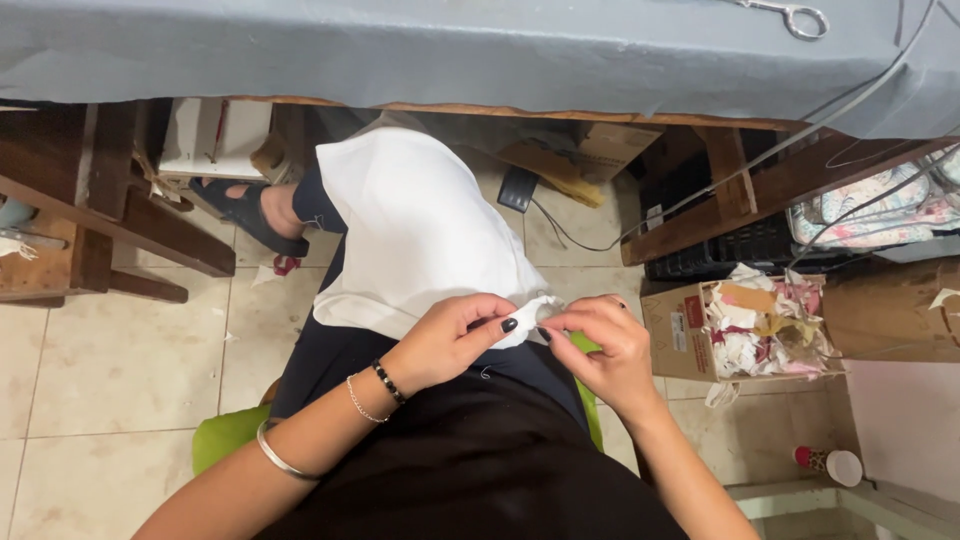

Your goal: Trimming excess threads and preparing a white fabric garment piece using scissors at a sewing workstation.

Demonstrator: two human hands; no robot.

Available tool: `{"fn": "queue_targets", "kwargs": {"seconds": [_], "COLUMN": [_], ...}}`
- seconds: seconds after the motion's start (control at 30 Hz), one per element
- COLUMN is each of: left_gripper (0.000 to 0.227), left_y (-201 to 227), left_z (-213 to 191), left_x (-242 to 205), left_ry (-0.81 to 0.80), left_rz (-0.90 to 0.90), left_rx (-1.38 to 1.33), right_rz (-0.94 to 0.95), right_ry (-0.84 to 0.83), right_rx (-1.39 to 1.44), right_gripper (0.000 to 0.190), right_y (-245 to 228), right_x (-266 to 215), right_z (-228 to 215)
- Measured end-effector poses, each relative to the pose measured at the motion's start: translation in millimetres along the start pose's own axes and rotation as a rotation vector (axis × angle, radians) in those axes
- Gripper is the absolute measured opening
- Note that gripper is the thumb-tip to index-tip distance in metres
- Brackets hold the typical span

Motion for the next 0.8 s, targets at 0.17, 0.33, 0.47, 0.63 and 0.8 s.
{"fn": "queue_targets", "kwargs": {"seconds": [0.17,0.33,0.47,0.63,0.8], "left_gripper": [0.02,0.019,0.02,0.022,0.018], "left_y": [7,-2,-9,15,48], "left_z": [0,-2,-3,7,37], "left_x": [-2,-1,-1,-7,-28], "left_ry": [0.007,0.025,0.029,-0.004,-0.128], "left_rz": [0.008,0.014,0.007,0.077,0.49], "left_rx": [0.005,0.001,0.028,0.118,0.775], "right_rz": [-0.026,-0.022,0.004,-0.02,-0.08], "right_ry": [-0.019,0.004,0.051,-0.152,-0.41], "right_rx": [-0.052,-0.104,-0.135,-0.088,-0.145], "right_gripper": [0.007,0.005,0.004,0.006,0.005], "right_y": [3,8,20,-8,-18], "right_x": [-3,-4,-8,7,2], "right_z": [-2,-10,-21,-28,-7]}}
Point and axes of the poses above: each hand's wrist, its own x-axis towards the middle knuckle, its own z-axis out of the palm, y = z × x, the point moved 10 cm from there along x, towards the middle knuckle, and after that the axes turned 15 degrees about -x, right-handed, at the moved point
